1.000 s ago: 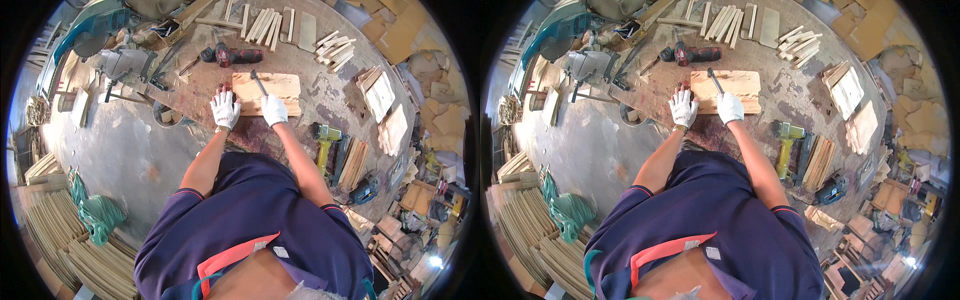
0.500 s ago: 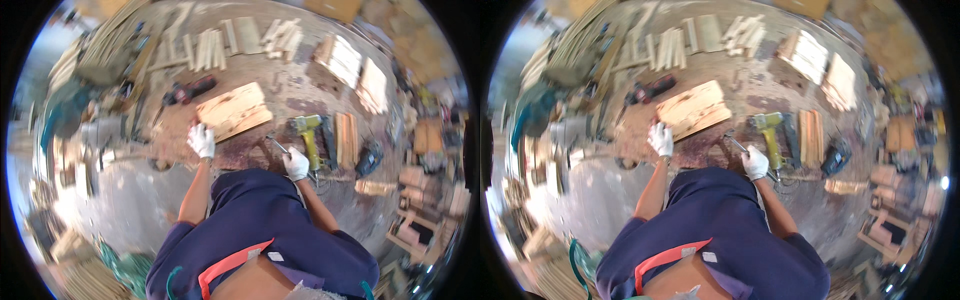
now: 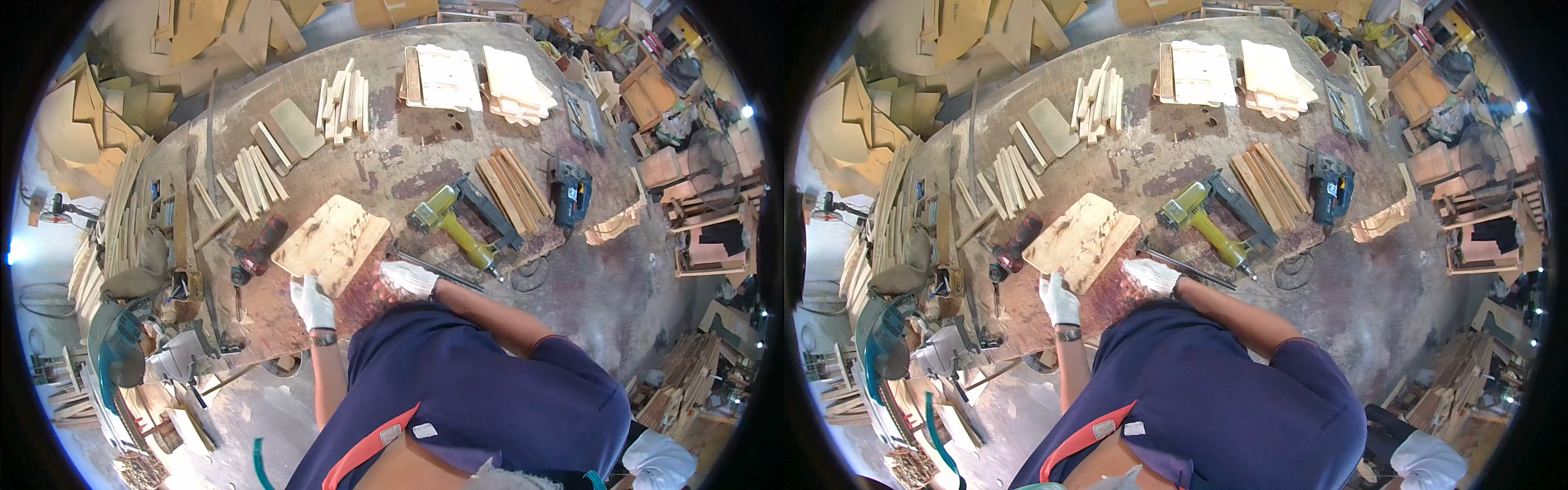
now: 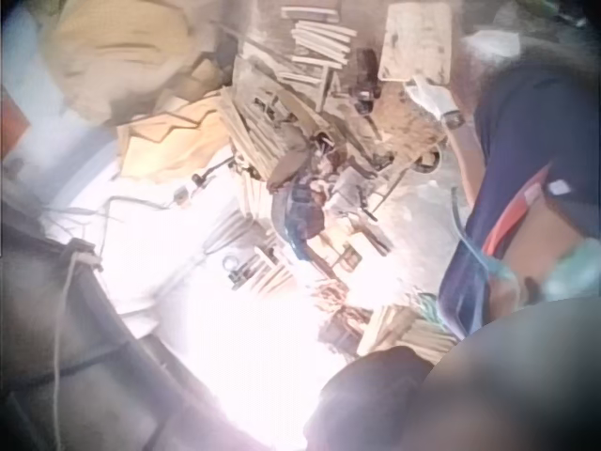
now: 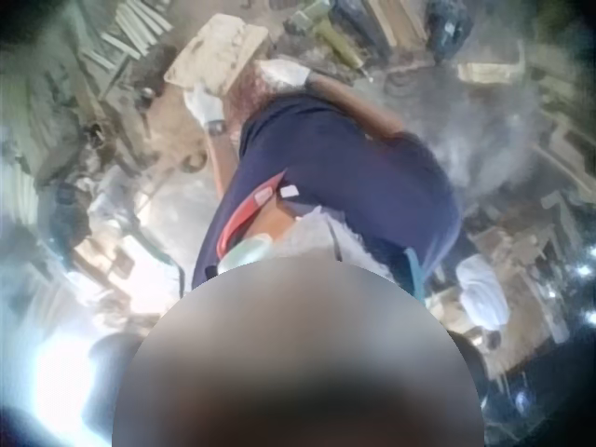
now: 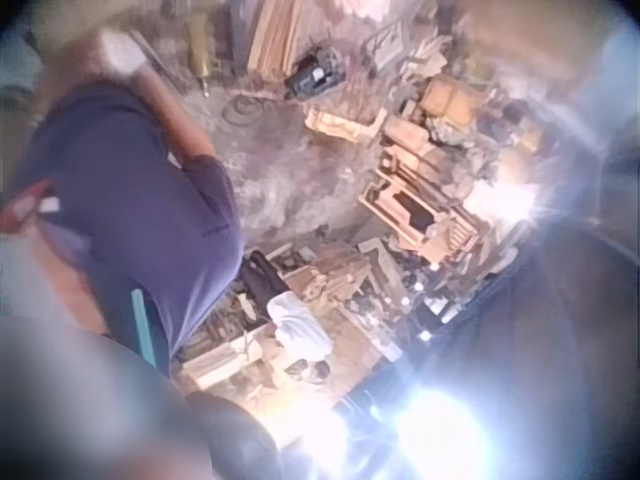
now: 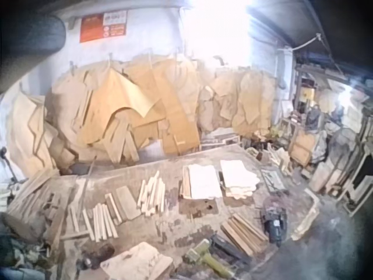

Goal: The person assembles small wooden boxes by aligning pre-cut wooden pieces and securing them with a nail gun. They repeatedly position the pieces, drive nails, and inspect the joints, stacking completed units on the workbench.

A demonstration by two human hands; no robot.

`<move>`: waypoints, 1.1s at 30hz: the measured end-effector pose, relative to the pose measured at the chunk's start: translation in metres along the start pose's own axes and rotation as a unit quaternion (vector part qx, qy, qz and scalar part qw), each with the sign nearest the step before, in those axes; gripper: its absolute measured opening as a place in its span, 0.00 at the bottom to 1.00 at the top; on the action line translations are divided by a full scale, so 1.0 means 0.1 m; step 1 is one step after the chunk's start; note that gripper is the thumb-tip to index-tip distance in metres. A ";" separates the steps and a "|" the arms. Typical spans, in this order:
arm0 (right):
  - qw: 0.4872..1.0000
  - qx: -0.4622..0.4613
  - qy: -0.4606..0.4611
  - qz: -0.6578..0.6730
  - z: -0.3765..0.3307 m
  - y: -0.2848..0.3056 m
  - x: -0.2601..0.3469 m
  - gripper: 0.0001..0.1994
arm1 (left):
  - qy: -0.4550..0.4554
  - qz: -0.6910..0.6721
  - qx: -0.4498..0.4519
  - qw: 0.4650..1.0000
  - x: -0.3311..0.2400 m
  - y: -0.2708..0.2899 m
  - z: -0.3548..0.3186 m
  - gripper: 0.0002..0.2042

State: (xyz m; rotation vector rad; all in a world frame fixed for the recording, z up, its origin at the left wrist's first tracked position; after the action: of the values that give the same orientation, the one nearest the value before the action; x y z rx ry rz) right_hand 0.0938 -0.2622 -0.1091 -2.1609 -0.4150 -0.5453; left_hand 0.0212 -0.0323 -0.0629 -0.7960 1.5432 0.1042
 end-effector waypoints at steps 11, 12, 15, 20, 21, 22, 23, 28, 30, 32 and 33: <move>0.963 -0.201 0.173 -0.054 0.04 -0.33 0.36 0.11 | 0.121 -0.106 0.060 0.985 0.11 -0.20 -0.45 0.21; 0.959 -0.229 0.164 -0.035 -0.02 -0.23 0.51 0.08 | 0.155 -0.137 0.058 0.977 0.13 -0.17 -0.46 0.22; 0.934 -0.209 0.285 -0.049 -0.26 0.08 1.13 0.08 | 0.237 -0.141 -0.018 0.961 0.19 -0.17 -0.50 0.28; 0.815 -0.236 0.450 -0.279 -0.85 0.84 2.64 0.12 | 0.226 -0.111 0.041 0.967 0.18 -0.36 -0.59 0.27; 0.861 -0.240 0.413 -0.174 -0.93 1.07 2.92 0.14 | 0.227 -0.104 0.045 0.967 0.18 -0.39 -0.59 0.27; 0.897 -0.199 0.389 -0.072 -0.99 1.32 3.22 0.16 | 0.212 -0.098 0.066 0.970 0.18 -0.40 -0.57 0.27; 0.888 -0.292 0.354 -0.041 -1.02 1.61 3.49 0.20 | 0.216 -0.101 0.071 0.968 0.18 -0.41 -0.56 0.28; 0.849 -0.390 0.346 0.087 -0.87 3.04 3.65 0.36 | 0.229 -0.072 0.056 0.969 0.21 -0.41 -0.49 0.27; 0.837 -0.358 0.369 0.187 -0.76 3.47 3.55 0.37 | 0.228 -0.069 0.050 0.970 0.21 -0.44 -0.51 0.25; 0.811 -0.335 0.403 0.261 -0.67 3.76 3.50 0.36 | 0.222 -0.076 0.056 0.970 0.20 -0.48 -0.52 0.23; 0.804 -0.330 0.412 0.275 -0.59 3.87 3.53 0.32 | 0.234 -0.079 0.034 0.968 0.21 -0.48 -0.51 0.21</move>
State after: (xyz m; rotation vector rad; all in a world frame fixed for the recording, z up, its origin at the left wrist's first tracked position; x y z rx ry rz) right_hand 0.5624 -0.5002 -0.1491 -2.2259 0.9887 -1.3221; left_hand 0.0059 -0.1034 -0.0547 -0.9290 1.9055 -0.2732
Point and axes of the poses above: each hand's wrist, its own z-axis towards the middle knuckle, its own y-axis out of the back of the hand, x = y × z, the point moved 1 cm from there along z, towards the middle knuckle, and after that the axes turned 12 degrees about x, right-handed, at the moved point
